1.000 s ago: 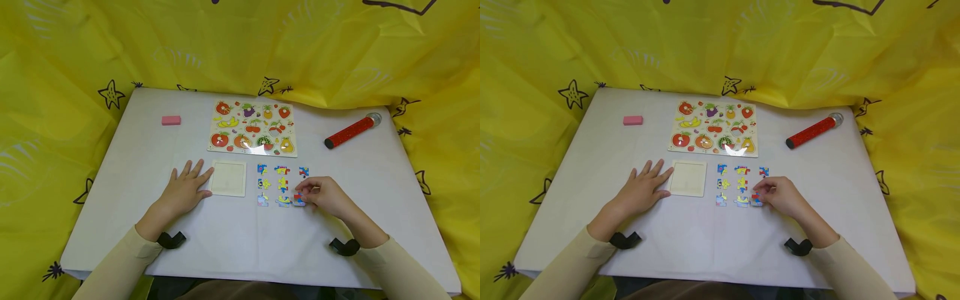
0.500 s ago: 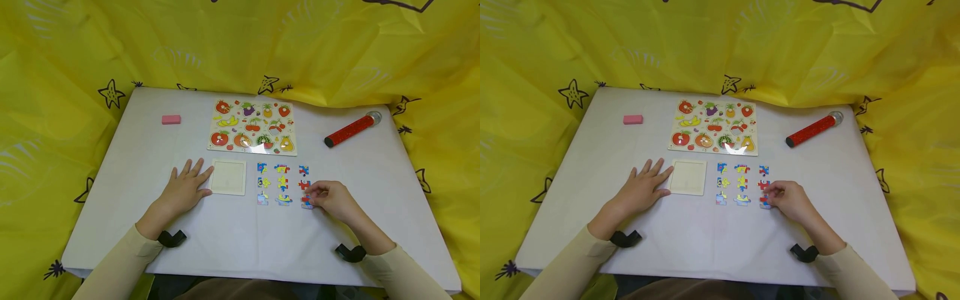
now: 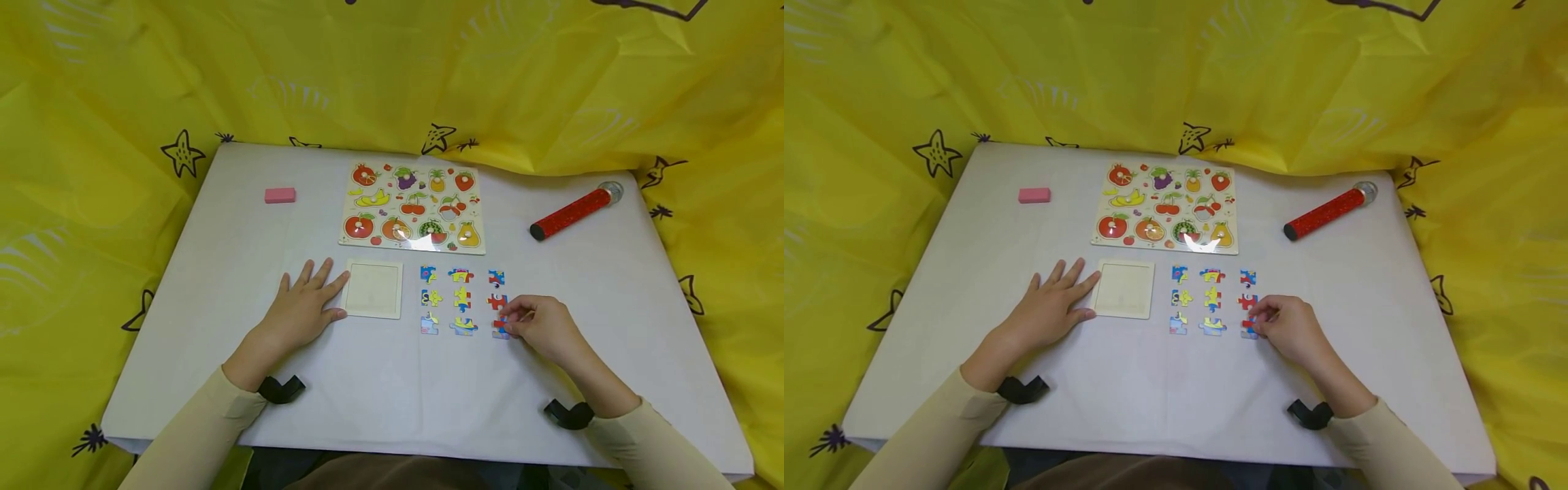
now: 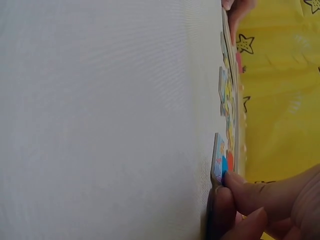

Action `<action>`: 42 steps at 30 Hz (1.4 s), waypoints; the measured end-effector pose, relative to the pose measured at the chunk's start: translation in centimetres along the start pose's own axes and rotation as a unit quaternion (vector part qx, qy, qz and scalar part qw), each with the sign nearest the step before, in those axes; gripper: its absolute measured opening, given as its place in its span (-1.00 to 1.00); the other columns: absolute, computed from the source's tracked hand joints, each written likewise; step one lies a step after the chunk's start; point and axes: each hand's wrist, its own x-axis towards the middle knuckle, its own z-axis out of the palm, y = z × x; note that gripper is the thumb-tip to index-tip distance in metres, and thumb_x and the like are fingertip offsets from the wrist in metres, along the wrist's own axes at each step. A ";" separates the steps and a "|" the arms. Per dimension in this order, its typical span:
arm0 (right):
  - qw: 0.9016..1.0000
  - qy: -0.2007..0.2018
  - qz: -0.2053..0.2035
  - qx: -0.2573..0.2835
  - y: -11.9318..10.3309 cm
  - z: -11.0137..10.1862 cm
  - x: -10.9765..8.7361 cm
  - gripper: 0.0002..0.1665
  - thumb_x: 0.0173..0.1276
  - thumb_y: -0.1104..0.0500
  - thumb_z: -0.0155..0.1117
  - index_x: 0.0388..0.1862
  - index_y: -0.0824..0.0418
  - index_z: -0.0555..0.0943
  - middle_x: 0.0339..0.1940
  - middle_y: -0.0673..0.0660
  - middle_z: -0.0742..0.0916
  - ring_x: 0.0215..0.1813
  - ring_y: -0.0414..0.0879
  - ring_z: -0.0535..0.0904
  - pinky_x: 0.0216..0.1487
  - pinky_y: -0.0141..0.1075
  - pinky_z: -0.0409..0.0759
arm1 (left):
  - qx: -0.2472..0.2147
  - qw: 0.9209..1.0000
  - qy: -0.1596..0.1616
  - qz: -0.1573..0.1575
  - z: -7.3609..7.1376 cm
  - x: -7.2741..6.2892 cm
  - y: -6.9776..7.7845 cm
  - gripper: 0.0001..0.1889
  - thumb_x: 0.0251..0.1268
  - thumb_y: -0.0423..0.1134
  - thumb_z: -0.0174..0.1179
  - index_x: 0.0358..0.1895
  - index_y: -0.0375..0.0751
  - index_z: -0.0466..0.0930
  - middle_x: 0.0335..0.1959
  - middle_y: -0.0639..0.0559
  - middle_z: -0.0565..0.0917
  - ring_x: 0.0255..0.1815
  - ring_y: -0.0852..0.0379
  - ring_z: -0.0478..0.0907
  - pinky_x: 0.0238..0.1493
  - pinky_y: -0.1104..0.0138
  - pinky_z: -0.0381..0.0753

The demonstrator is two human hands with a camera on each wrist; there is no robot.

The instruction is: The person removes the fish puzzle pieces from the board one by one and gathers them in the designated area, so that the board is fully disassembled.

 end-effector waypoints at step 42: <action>0.928 0.298 -0.202 -0.090 -5.9 -5.9 0.1 -0.31 0.40 0.24 0.55 0.48 0.24 0.59 0.43 0.32 0.65 0.39 0.31 0.59 0.26 -0.14 0.74 | 0.014 0.990 0.138 0.008 -8.0 0.7 1.3 -0.08 0.61 0.23 0.16 0.80 -0.05 -0.03 0.83 -0.24 -0.16 0.83 -0.39 -0.25 0.66 -0.51 -0.14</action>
